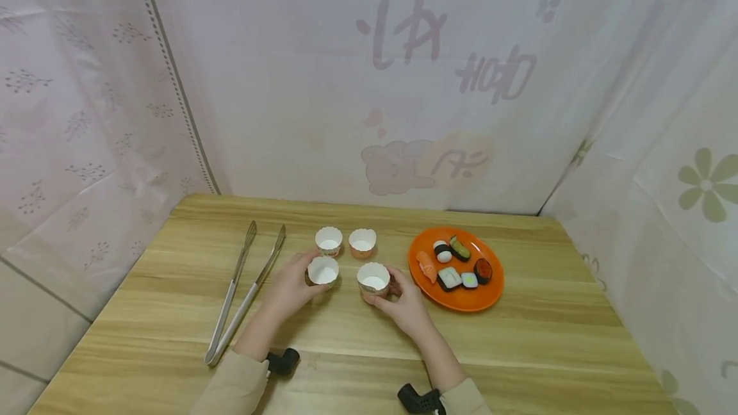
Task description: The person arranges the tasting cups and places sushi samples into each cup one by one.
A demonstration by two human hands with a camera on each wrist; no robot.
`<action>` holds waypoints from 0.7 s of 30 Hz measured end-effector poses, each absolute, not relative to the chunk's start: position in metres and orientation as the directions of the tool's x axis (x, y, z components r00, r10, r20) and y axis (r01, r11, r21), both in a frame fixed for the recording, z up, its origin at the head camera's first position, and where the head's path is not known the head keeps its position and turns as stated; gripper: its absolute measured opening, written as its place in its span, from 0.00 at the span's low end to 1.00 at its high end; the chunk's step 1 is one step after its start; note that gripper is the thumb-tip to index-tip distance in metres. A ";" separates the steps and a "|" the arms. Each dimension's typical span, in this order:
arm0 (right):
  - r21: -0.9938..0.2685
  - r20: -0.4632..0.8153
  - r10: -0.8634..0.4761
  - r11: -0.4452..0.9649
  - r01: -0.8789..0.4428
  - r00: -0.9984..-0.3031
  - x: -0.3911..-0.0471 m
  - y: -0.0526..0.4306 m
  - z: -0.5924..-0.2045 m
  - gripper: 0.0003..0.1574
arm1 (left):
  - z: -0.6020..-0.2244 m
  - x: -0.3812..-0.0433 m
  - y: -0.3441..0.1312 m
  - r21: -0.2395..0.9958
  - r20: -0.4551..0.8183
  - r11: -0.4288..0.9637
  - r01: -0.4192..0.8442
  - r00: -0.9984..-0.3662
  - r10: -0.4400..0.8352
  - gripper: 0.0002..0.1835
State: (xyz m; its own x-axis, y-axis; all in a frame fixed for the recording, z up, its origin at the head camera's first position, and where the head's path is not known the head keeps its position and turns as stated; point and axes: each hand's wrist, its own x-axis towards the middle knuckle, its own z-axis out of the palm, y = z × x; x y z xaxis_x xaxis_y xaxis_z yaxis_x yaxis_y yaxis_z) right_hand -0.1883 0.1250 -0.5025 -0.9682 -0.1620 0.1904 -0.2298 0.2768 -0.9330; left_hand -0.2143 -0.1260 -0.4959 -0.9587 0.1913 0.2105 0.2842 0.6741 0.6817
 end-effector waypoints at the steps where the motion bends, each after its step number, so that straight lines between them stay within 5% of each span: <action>1: -0.935 0.188 -0.167 0.271 -0.228 -0.968 -0.186 0.124 -0.499 0.39 | -0.496 -0.214 -0.126 0.681 0.207 0.675 0.284 -0.959 0.194 0.39; 21: -0.928 0.199 -0.174 0.282 -0.243 -0.964 -0.186 0.124 -0.499 0.39 | -0.497 -0.218 -0.124 0.695 0.150 0.674 0.250 -0.967 0.205 0.39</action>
State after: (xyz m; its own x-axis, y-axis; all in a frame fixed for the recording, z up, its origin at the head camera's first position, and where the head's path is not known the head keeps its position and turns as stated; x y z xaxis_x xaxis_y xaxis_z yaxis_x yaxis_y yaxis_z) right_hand -0.1858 0.1242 -0.4991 -0.9643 -0.1739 0.1995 -0.2428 0.2815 -0.9283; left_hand -0.2178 -0.1238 -0.4974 -0.9673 0.2049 0.1496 0.2503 0.6741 0.6950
